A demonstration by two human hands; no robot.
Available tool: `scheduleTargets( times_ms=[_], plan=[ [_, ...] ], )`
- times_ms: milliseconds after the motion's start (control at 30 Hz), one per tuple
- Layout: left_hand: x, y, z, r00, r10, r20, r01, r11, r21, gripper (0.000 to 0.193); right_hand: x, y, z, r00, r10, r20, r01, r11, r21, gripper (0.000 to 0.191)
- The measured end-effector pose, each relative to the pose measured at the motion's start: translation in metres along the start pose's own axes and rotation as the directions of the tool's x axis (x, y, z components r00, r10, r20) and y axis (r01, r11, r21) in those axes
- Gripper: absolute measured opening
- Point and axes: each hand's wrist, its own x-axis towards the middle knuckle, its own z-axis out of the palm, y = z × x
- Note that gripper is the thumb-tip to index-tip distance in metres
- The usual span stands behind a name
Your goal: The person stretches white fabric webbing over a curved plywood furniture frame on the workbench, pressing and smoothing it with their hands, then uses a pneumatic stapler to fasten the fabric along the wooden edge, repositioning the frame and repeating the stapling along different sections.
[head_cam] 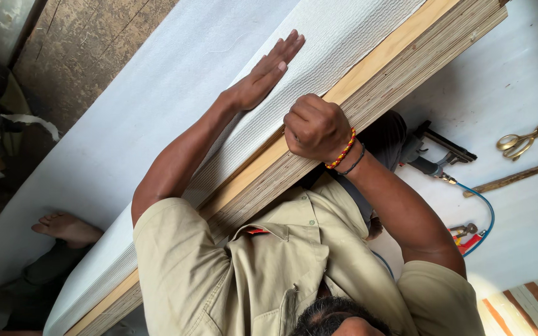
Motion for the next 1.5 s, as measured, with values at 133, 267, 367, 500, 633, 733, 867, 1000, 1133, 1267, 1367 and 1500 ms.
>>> scheduleTargets(
  times_ms=[133, 267, 367, 500, 633, 733, 867, 1000, 1133, 1267, 1367, 1500],
  plan=[
    [-0.023, 0.01, 0.012, 1.0, 0.0, -0.009, 0.001, 0.994, 0.112, 0.068, -0.006, -0.001, -0.001, 1.0, -0.025, -0.018, 0.025, 1.0, -0.008, 0.019],
    [-0.032, 0.02, 0.02, 1.0, 0.016, -0.008, -0.013, 0.97, 0.244, 0.062, -0.012, -0.001, -0.002, 0.999, -0.043, -0.024, 0.042, 0.998, -0.037, 0.021],
    [-0.031, 0.028, 0.022, 1.0, 0.005, -0.007, -0.002, 0.95, 0.312, 0.06, -0.014, -0.003, -0.002, 0.999, -0.039, -0.013, 0.038, 0.998, -0.055, 0.021],
    [-0.033, 0.038, 0.024, 1.0, 0.0, 0.011, -0.004, 0.92, 0.392, 0.061, -0.015, -0.007, -0.003, 1.0, -0.011, -0.012, 0.011, 0.999, -0.045, 0.015],
    [-0.034, 0.043, 0.03, 1.0, -0.002, -0.016, 0.009, 0.902, 0.432, 0.065, -0.019, -0.015, -0.003, 0.997, 0.059, 0.05, -0.055, 0.995, -0.08, 0.01],
    [-0.03, 0.045, 0.035, 0.998, 0.024, -0.05, 0.002, 0.887, 0.462, 0.064, -0.024, -0.017, -0.002, 0.993, 0.089, 0.08, -0.081, 0.992, -0.091, 0.014],
    [-0.024, 0.051, 0.036, 0.995, 0.065, -0.081, -0.015, 0.865, 0.501, 0.071, -0.023, -0.015, 0.004, 0.982, 0.145, 0.123, -0.137, 0.988, -0.067, 0.014],
    [-0.024, 0.062, 0.035, 0.998, 0.007, -0.068, 0.03, 0.852, 0.522, 0.071, -0.018, -0.016, 0.0, 0.945, 0.208, 0.253, -0.186, 0.977, -0.107, 0.009],
    [-0.027, 0.069, 0.035, 0.996, 0.016, -0.089, 0.031, 0.861, 0.508, 0.064, -0.018, -0.018, -0.019, 0.952, 0.148, 0.269, -0.139, 0.989, -0.051, 0.014],
    [-0.029, 0.071, 0.035, 0.996, 0.005, -0.089, 0.039, 0.871, 0.49, 0.064, -0.014, -0.022, -0.037, 0.94, 0.07, 0.335, -0.051, 0.996, -0.067, 0.022],
    [-0.028, 0.07, 0.038, 0.995, 0.017, -0.096, 0.036, 0.853, 0.52, 0.063, -0.022, -0.025, -0.058, 0.946, 0.03, 0.323, 0.024, 0.987, -0.159, 0.019],
    [-0.027, 0.069, 0.042, 0.995, 0.006, -0.103, 0.054, 0.824, 0.563, 0.064, -0.101, -0.007, -0.105, 0.986, 0.159, 0.057, -0.159, 0.987, -0.014, 0.022]
  ],
)
